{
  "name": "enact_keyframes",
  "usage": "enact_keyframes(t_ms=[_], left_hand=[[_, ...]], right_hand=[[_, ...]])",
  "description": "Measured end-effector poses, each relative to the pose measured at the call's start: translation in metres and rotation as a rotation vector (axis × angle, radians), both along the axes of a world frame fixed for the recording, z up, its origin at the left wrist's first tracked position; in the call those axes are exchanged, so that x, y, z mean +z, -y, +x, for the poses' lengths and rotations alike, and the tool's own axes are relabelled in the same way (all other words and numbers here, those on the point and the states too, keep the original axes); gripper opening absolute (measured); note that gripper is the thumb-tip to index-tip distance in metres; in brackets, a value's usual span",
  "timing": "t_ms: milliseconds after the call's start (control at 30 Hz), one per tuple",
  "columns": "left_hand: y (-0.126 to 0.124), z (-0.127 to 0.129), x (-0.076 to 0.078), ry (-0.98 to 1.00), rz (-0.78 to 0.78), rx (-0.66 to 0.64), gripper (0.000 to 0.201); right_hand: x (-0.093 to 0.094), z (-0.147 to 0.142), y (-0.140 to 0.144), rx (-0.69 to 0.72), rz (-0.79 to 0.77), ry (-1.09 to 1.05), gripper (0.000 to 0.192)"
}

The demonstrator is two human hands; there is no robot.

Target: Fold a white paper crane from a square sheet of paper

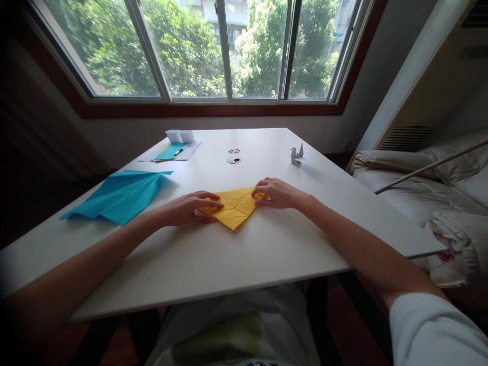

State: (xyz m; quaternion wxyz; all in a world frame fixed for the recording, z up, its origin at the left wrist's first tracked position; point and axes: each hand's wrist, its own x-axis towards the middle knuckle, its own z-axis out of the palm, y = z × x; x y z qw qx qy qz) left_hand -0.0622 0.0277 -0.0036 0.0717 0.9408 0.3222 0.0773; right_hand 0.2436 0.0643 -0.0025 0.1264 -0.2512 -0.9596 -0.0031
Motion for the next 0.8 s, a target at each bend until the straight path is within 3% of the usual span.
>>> enact_keyframes(t_ms=[167, 300, 467, 600, 700, 800], left_hand=[[-0.002, -0.001, -0.003, -0.023, 0.092, -0.040, 0.036], [-0.003, 0.000, -0.006, 0.025, 0.118, -0.019, 0.036], [0.000, 0.003, -0.001, 0.017, 0.107, -0.008, 0.037], [-0.003, 0.000, 0.002, 0.041, 0.086, 0.091, 0.038], [-0.010, -0.005, 0.001, 0.259, -0.027, 0.220, 0.033], [-0.014, -0.007, 0.002, 0.615, -0.327, 0.380, 0.035]], right_hand=[[-0.004, -0.020, 0.019, 0.119, 0.029, -0.033, 0.045], [-0.006, -0.029, 0.027, 0.145, 0.089, -0.075, 0.035], [-0.008, -0.036, 0.028, 0.070, 0.154, -0.124, 0.025], [-0.003, -0.030, 0.026, -0.076, 0.099, -0.337, 0.023], [0.005, -0.022, 0.024, -0.198, -0.021, -0.528, 0.023], [0.013, -0.015, 0.021, -0.273, -0.258, -0.729, 0.025]])
